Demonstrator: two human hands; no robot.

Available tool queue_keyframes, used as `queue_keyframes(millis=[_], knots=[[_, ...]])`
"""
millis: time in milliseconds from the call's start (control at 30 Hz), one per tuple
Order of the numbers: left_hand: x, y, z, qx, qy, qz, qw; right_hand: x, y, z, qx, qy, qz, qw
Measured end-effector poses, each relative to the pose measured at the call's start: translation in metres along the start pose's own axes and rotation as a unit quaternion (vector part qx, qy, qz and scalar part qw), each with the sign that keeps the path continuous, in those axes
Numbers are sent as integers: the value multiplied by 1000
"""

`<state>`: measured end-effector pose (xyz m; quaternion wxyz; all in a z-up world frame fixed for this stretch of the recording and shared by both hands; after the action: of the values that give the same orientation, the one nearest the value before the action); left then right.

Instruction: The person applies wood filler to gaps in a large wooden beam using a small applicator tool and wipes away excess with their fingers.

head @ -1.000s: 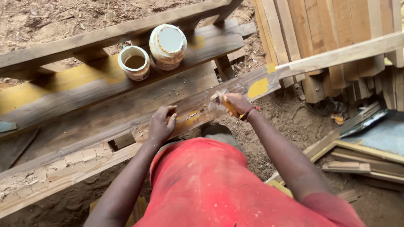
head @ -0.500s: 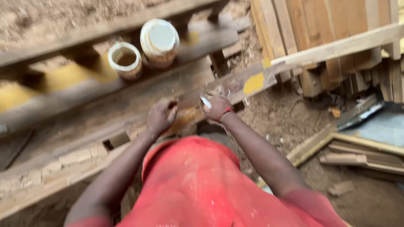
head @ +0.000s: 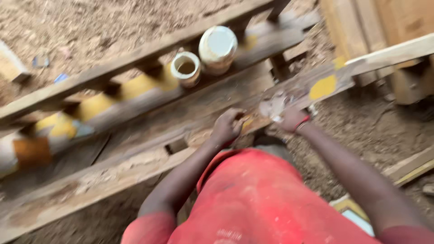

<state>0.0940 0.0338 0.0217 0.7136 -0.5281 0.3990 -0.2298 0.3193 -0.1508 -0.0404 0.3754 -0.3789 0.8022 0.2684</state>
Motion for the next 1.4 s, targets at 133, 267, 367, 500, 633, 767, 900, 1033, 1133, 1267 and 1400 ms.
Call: queue_keyframes(millis=[133, 267, 367, 500, 633, 767, 900, 1033, 1133, 1267, 1400], knots=[[7, 4, 4, -46, 26, 2, 999, -9, 0, 7, 77, -155, 220, 960], [2, 3, -5, -15, 21, -8, 1000, 24, 58, -45, 76, -256, 110, 957], [0, 10, -13, -35, 5, 19, 999, 17, 33, -48, 94, -80, 17, 992], [2, 14, -24, -56, 27, -11, 998, -22, -65, 22, 182, -60, -5, 981], [4, 17, -39, -50, 35, -5, 998, 8, -115, 76, 102, -78, 51, 990], [0, 22, -39, -65, 1, -5, 998, 58, -81, 73, 91, 9, -17, 996], [1, 16, -44, -100, 16, -50, 994, 67, -4, 27, 194, 28, 67, 978], [1, 9, -36, -87, 15, -37, 995, 69, 68, 8, 113, 37, 48, 992], [-5, 5, -34, -86, 3, -30, 996, 73, 53, 8, 100, 44, 62, 992], [-17, 13, -31, -100, -20, -31, 994, 4, -62, 79, 36, -5, -212, 977], [-22, 32, -44, -122, -14, -18, 992, -8, -122, 99, 225, -34, 160, 961]])
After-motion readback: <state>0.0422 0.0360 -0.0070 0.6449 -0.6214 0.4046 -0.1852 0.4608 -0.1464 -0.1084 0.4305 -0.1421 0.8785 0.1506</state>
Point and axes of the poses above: each hand's wrist, its own z-axis towards the middle knuckle, its own x-axis out of the palm, y = z × x, the point moved 5 cm from there along z, towards the middle knuckle, and after that the axes turned 3 degrees about -y, right-handed, at the moved point
